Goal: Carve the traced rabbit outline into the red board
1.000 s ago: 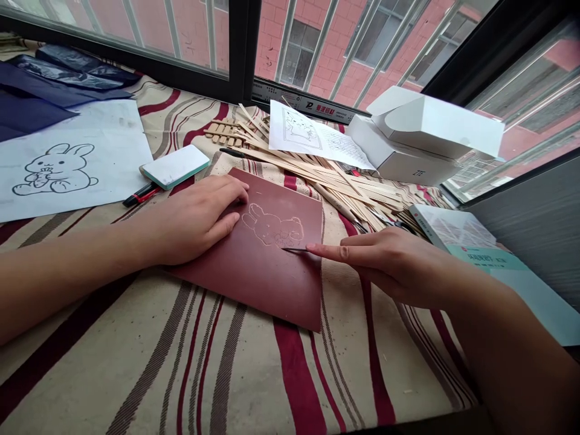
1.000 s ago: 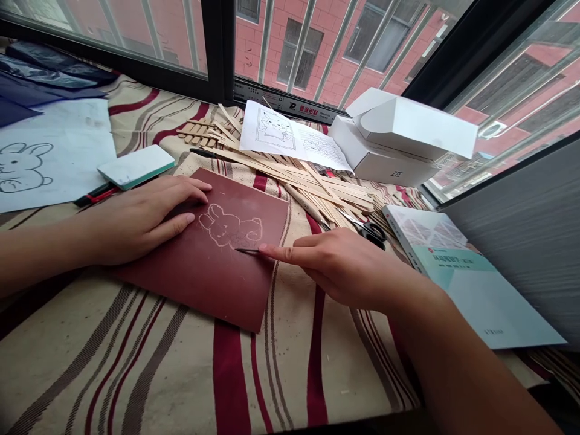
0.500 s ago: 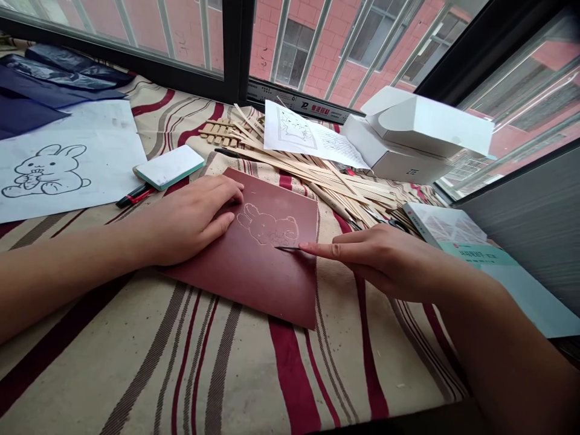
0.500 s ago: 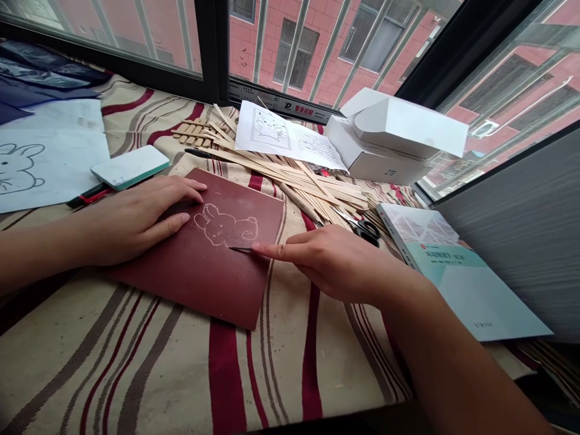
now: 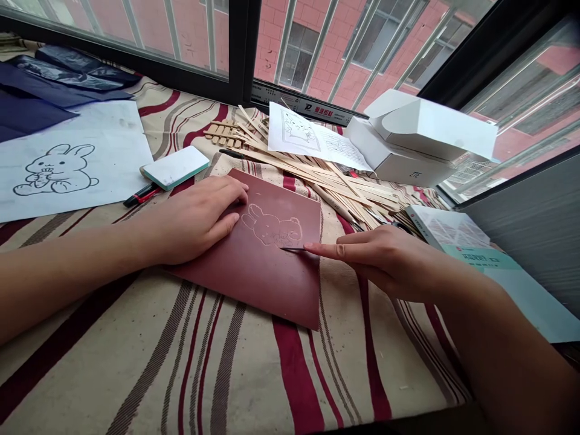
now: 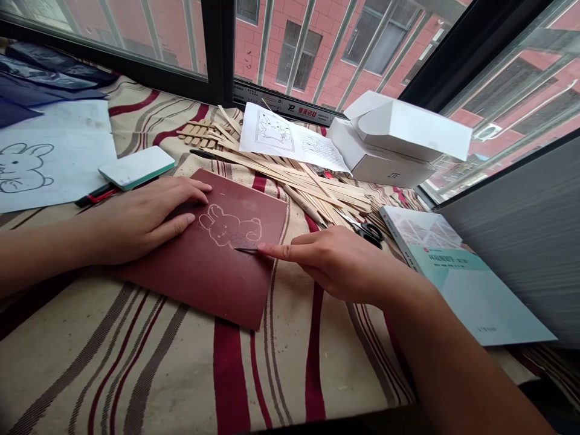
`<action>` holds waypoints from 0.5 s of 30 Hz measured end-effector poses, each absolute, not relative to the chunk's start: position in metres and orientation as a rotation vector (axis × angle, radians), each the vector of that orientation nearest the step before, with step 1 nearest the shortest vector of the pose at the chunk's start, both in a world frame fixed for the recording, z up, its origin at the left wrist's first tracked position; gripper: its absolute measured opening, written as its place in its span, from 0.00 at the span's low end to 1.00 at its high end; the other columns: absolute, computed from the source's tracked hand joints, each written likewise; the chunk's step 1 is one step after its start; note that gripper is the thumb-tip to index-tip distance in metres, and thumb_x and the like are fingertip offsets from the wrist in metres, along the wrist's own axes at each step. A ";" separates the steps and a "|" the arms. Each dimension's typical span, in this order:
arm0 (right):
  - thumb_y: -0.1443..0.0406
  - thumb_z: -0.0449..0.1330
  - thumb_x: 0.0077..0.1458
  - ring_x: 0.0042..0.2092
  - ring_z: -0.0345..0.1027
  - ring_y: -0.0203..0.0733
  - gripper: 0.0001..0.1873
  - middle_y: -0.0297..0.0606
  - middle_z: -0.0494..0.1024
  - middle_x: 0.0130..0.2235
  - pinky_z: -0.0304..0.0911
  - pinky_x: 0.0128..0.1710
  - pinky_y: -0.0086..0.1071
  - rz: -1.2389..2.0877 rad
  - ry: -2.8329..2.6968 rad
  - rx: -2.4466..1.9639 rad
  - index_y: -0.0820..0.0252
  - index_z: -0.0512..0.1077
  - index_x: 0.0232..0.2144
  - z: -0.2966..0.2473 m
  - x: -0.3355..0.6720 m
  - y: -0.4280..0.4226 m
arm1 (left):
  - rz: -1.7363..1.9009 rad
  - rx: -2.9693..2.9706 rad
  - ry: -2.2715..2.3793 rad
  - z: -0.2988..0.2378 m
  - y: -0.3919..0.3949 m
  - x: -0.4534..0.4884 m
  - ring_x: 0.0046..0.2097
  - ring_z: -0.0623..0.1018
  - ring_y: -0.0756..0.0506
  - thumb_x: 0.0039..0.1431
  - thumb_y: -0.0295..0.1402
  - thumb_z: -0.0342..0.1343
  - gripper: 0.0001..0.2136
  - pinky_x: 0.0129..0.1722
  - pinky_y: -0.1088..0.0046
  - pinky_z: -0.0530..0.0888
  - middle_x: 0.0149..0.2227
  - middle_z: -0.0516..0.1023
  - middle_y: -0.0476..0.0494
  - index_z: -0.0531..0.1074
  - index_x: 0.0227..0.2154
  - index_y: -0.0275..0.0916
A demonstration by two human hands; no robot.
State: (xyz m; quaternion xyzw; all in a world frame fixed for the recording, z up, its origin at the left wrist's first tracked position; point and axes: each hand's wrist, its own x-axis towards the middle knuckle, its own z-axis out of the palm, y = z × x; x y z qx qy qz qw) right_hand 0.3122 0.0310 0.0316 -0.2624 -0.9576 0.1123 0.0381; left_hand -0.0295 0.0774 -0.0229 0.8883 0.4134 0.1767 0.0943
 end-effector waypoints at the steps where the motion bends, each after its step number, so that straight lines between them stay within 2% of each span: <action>1: 0.77 0.51 0.68 0.36 0.77 0.34 0.31 0.40 0.87 0.44 0.65 0.34 0.26 0.346 -2.934 -0.799 0.58 0.72 0.69 0.032 0.312 0.031 | 0.522 2.631 1.230 -0.023 0.077 -0.030 0.64 0.74 0.33 0.69 0.45 0.42 0.19 0.65 0.51 0.72 0.61 0.76 0.37 0.71 0.50 0.41; 11: 0.76 0.50 0.69 0.37 0.77 0.34 0.32 0.40 0.87 0.45 0.65 0.35 0.25 0.351 -2.953 -0.832 0.55 0.70 0.70 0.032 0.314 0.031 | 0.522 2.620 1.234 -0.021 0.077 -0.029 0.64 0.74 0.32 0.69 0.46 0.42 0.20 0.66 0.50 0.72 0.61 0.77 0.36 0.72 0.50 0.41; 15: 0.77 0.51 0.68 0.35 0.76 0.33 0.32 0.41 0.87 0.44 0.64 0.33 0.25 0.338 -2.962 -0.818 0.56 0.72 0.69 0.033 0.314 0.031 | 0.524 2.610 1.235 -0.022 0.077 -0.030 0.64 0.74 0.32 0.69 0.46 0.43 0.20 0.67 0.50 0.71 0.62 0.76 0.36 0.72 0.51 0.41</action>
